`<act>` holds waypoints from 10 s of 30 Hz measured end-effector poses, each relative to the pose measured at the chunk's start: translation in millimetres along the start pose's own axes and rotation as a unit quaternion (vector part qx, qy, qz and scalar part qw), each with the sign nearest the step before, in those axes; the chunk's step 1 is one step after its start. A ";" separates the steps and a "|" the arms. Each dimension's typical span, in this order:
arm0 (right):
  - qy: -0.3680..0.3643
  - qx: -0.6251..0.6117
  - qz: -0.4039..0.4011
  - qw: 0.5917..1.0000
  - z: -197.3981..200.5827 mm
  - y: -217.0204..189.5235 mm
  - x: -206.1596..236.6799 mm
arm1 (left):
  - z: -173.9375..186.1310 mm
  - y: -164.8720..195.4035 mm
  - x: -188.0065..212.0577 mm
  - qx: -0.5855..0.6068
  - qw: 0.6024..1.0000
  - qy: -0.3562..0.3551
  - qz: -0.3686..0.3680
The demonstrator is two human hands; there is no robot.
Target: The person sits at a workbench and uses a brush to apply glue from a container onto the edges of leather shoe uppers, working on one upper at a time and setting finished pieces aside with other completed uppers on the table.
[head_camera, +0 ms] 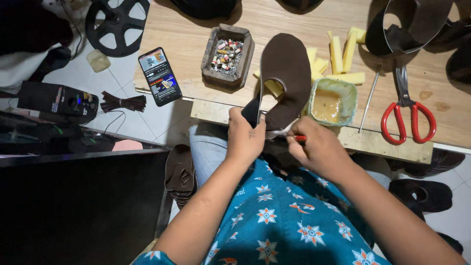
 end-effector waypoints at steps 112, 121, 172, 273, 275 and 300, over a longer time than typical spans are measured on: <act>-0.031 -0.117 0.086 0.989 74.9 -76.7 38.5 | 15.5 5.6 37.8 0.379 0.906 -0.085 0.169; -0.078 -0.132 0.061 0.986 57.6 -62.7 45.2 | 10.0 -13.1 46.9 0.361 0.906 -0.076 0.208; -0.051 -0.237 0.046 0.969 38.6 -25.7 21.7 | 27.8 -14.1 78.5 0.424 0.863 -0.118 0.249; 0.270 0.178 -0.314 0.893 176.2 305.1 25.9 | -47.4 123.4 -45.6 0.480 0.846 -0.225 0.064; 0.284 0.177 -0.312 0.889 173.4 304.6 26.7 | -68.9 129.1 -61.5 0.500 0.832 -0.227 0.080; 0.350 0.179 -0.302 0.869 178.0 262.7 28.5 | -297.5 204.7 -199.1 0.487 0.845 -0.219 0.021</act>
Point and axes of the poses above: each hand's wrist, its own x-axis away from the middle knuckle, its own z-axis out of the back of the hand, y = z × x, the point moved 9 cm from there along -x, towards the middle knuckle, and after that the axes turned 14 degrees about -z, right-handed, at the moved point
